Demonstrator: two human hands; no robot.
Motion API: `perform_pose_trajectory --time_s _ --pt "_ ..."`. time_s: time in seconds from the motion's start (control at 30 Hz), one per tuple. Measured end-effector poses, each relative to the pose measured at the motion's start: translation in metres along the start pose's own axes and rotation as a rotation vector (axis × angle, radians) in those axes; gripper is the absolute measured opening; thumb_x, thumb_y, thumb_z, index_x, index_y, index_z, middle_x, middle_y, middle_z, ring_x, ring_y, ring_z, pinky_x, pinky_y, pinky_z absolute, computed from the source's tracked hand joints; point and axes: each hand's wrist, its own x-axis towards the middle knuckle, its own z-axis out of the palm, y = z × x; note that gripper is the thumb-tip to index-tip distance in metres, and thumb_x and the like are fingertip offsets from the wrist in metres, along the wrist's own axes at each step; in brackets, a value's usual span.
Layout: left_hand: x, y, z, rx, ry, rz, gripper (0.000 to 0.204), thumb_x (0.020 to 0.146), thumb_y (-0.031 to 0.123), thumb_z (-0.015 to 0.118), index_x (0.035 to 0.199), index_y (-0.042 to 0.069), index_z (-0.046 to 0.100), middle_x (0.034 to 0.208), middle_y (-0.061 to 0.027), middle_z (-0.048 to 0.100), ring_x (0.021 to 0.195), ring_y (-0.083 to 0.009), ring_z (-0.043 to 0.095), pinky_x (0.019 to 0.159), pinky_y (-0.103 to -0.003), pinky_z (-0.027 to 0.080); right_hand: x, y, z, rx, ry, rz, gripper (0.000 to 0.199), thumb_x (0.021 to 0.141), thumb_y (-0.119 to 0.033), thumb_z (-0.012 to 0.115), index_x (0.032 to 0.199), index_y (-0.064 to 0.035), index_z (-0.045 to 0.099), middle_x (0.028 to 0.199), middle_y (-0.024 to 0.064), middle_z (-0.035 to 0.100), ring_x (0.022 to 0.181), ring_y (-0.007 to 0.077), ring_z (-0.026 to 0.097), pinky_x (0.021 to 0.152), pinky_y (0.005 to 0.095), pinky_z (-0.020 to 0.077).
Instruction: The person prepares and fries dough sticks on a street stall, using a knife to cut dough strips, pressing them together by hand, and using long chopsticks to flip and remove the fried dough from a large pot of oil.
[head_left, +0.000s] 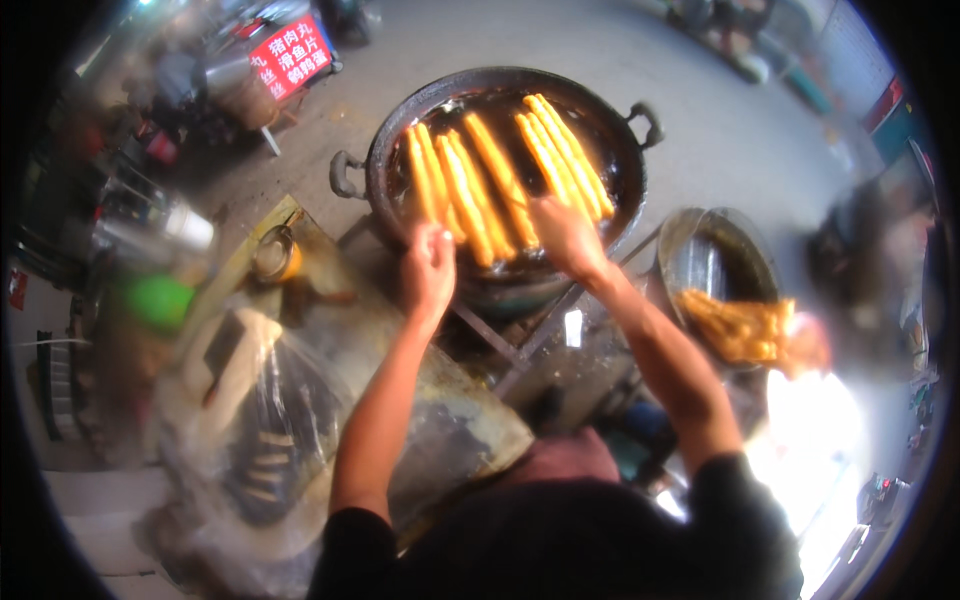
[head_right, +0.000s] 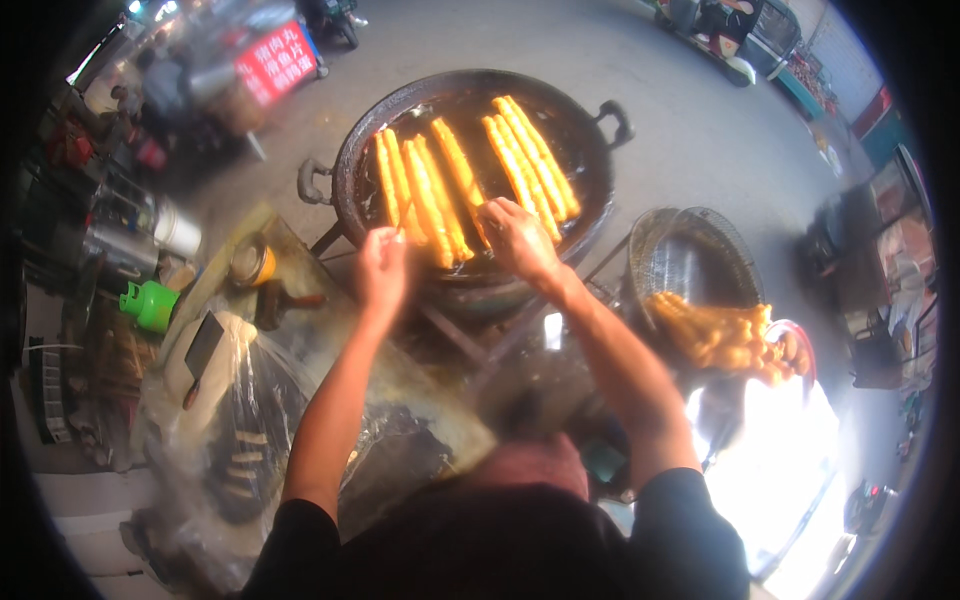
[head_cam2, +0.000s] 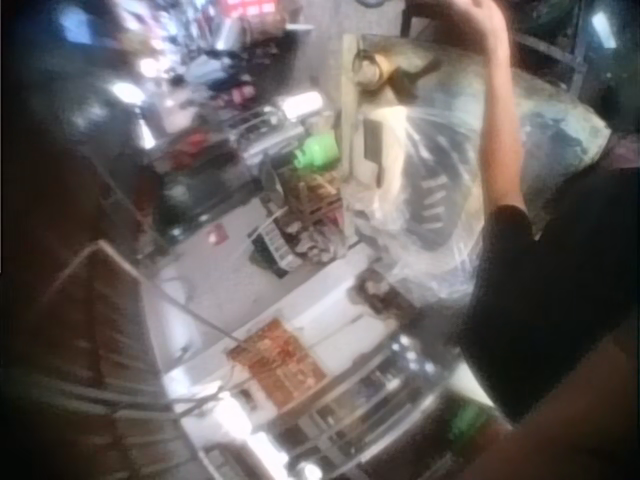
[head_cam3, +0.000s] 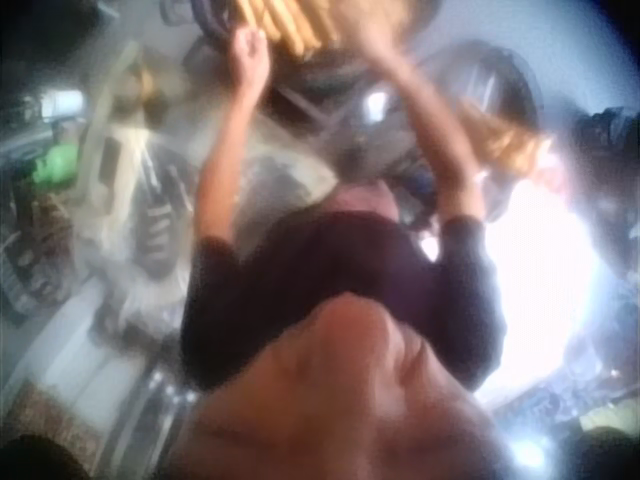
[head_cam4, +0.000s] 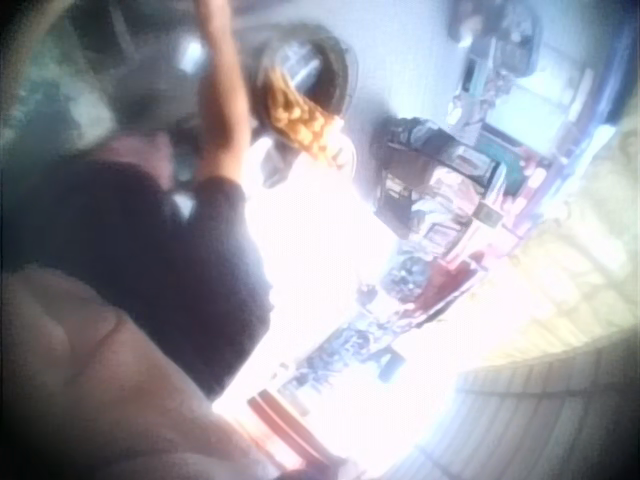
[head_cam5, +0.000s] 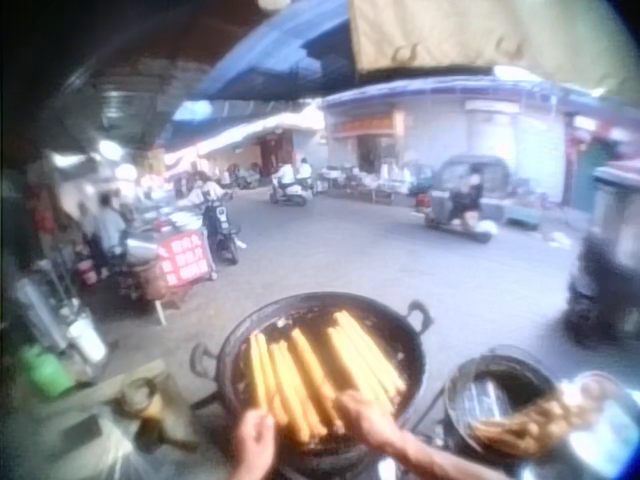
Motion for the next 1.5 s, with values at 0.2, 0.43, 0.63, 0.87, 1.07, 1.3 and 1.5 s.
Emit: perform_pose_trajectory --time_s 0.2,0.43,0.63,0.87,1.07,1.3,1.5 --pt "0.008 0.013 0.015 0.056 -0.066 0.0 0.021 0.101 0.021 0.063 0.108 0.001 0.065 0.093 -0.018 0.075 0.082 -0.0284 0.073 0.074 -0.039 0.056 -0.003 -0.005 -0.015 -0.179 -0.067 -0.035 0.01 0.093 -0.009 0.068 0.101 -0.0028 0.069 0.099 0.0137 0.069 0.098 0.0348 0.068 0.082 0.0431 0.0558" --pt "0.022 -0.007 0.022 -0.141 -0.135 -0.034 0.011 0.099 0.01 0.064 0.106 0.002 0.066 0.088 -0.0103 0.068 0.08 -0.0186 0.065 0.072 -0.034 0.053 -0.001 -0.032 -0.011 0.093 0.237 -0.024 0.016 0.093 0.001 0.066 0.107 -0.0053 0.071 0.1 0.0176 0.07 0.085 0.0348 0.071 0.071 0.0387 0.0562" --pt "0.028 -0.016 -0.01 0.016 0.154 0.017 0.024 0.101 0.019 0.06 0.112 -0.002 0.064 0.1 -0.0128 0.071 0.095 -0.0214 0.068 0.088 -0.035 0.053 0.013 -0.045 0.03 0.217 0.276 0.104 0.017 0.098 -0.004 0.058 0.109 -0.0027 0.071 0.101 0.0202 0.07 0.089 0.0358 0.069 0.075 0.0405 0.0562" --pt "0.042 -0.052 -0.009 0.029 0.062 0.005 0.017 0.098 0.015 0.062 0.105 0.001 0.066 0.092 -0.008 0.07 0.079 -0.0158 0.063 0.073 -0.032 0.052 0.012 -0.038 0.048 0.159 0.21 0.105 0.017 0.095 0.001 0.063 0.11 -0.0018 0.071 0.098 0.0196 0.068 0.087 0.0344 0.07 0.074 0.0401 0.0566" --pt "0.041 -0.044 -0.012 -0.139 -0.002 -0.145 0.014 0.099 0.015 0.059 0.106 0.004 0.066 0.093 -0.0053 0.071 0.069 -0.0085 0.056 0.061 -0.025 0.047 0.001 -0.057 0.019 0.326 0.301 -0.002 0.023 0.094 0.007 0.062 0.114 -0.0018 0.069 0.098 0.0193 0.067 0.085 0.0326 0.068 0.074 0.0382 0.056" --pt "0.035 -0.031 -0.023 -0.077 -0.067 -0.036 0.018 0.101 0.017 0.06 0.11 0.003 0.066 0.098 -0.0062 0.072 0.072 -0.0083 0.058 0.064 -0.024 0.049 -0.008 -0.011 -0.024 0.346 0.498 0.355 0.012 0.099 -0.005 0.067 0.108 0.0006 0.072 0.09 0.0149 0.074 0.081 0.0173 0.07 0.072 0.0312 0.0555" --pt "0.028 -0.018 -0.013 -0.107 -0.208 0.013 0.022 0.102 0.018 0.059 0.116 0.003 0.064 0.101 -0.005 0.072 0.078 -0.0083 0.061 0.069 -0.024 0.051 -0.011 0.001 -0.032 0.194 0.487 0.254 0.013 0.098 -0.008 0.068 0.109 -0.0008 0.073 0.093 0.0168 0.076 0.082 0.0168 0.074 0.071 0.0311 0.0566"
